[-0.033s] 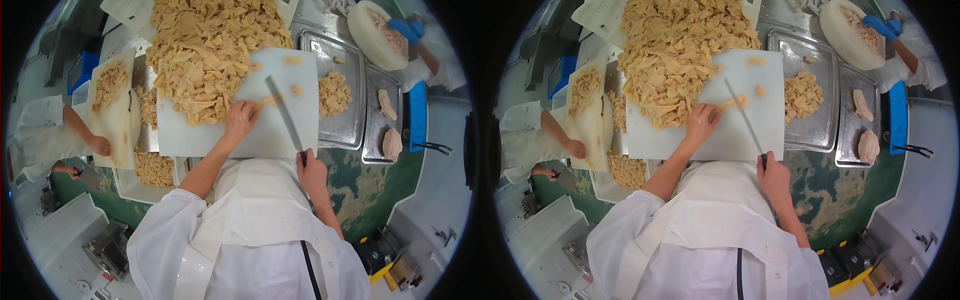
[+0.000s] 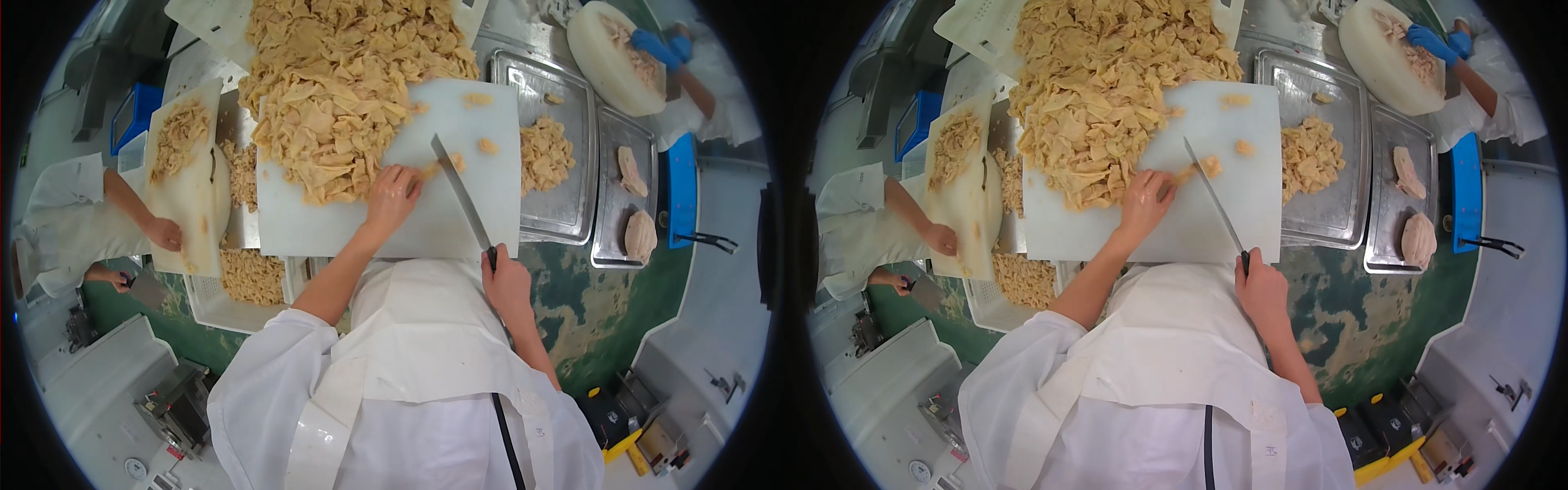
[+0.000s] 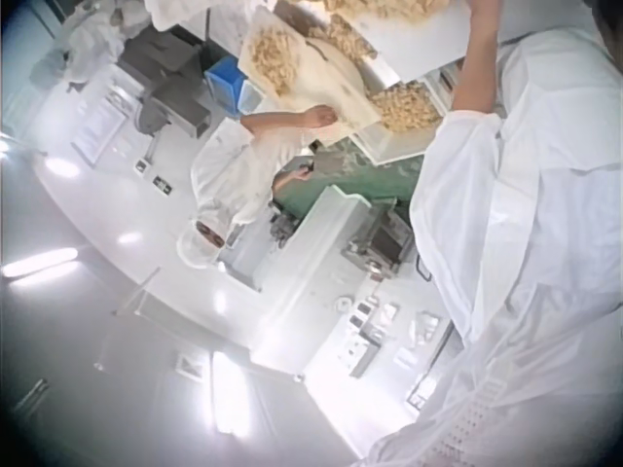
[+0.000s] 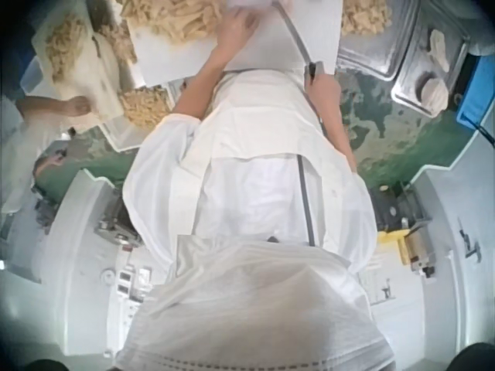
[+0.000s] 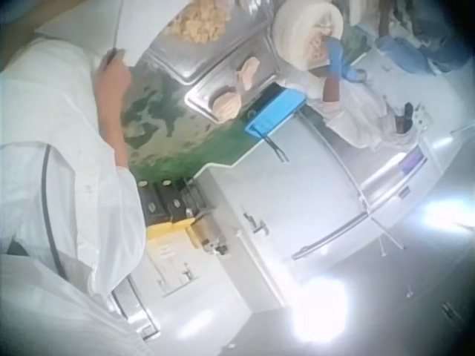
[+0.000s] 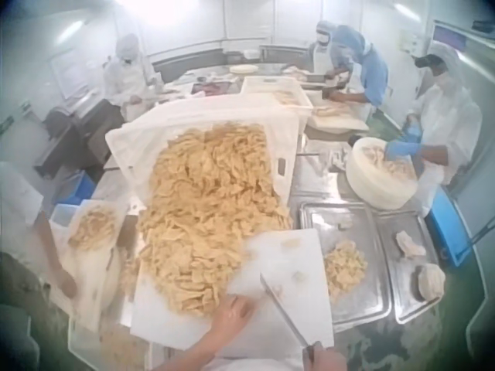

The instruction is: The person slices pieces of meat using a cleaver on a white cutting board. The person picks up strips of meat from a pile, cuts them into smaller pieces, and moves the sliced meat into a tray.

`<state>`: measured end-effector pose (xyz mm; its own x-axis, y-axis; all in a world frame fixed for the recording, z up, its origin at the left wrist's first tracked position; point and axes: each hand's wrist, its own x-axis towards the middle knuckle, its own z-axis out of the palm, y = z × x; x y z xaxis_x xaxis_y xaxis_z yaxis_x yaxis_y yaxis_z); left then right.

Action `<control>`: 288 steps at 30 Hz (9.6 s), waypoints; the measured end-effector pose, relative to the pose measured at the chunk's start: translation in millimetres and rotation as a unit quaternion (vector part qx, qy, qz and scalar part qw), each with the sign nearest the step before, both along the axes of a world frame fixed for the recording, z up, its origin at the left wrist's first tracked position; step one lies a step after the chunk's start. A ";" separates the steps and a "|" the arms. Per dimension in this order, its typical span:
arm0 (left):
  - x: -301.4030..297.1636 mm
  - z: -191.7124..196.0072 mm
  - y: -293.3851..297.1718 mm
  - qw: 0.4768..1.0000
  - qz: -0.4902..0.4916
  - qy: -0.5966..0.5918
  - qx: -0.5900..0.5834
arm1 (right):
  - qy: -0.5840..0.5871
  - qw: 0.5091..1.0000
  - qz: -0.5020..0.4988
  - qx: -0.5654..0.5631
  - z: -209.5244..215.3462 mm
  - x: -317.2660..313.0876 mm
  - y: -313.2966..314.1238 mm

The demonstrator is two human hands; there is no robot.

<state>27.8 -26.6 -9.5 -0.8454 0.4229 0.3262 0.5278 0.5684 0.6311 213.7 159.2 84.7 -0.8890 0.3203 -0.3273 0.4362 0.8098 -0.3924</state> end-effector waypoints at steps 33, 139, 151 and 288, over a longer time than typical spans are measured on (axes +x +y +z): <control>-149.2 85.7 -56.2 0.945 -0.002 0.124 -0.302 | 0.081 0.976 -0.200 -0.020 -11.8 7.0 35.2; -60.6 62.9 -124.5 0.967 0.050 0.121 -0.217 | -0.013 0.998 0.035 -0.056 1.8 14.6 -11.0; -8.6 21.6 83.0 0.990 -0.075 0.078 -0.087 | 0.064 0.984 -0.166 -0.027 -7.0 17.2 37.4; -95.4 23.1 18.7 0.955 -0.023 0.254 -0.151 | 0.042 0.999 0.002 -0.017 14.7 24.7 1.6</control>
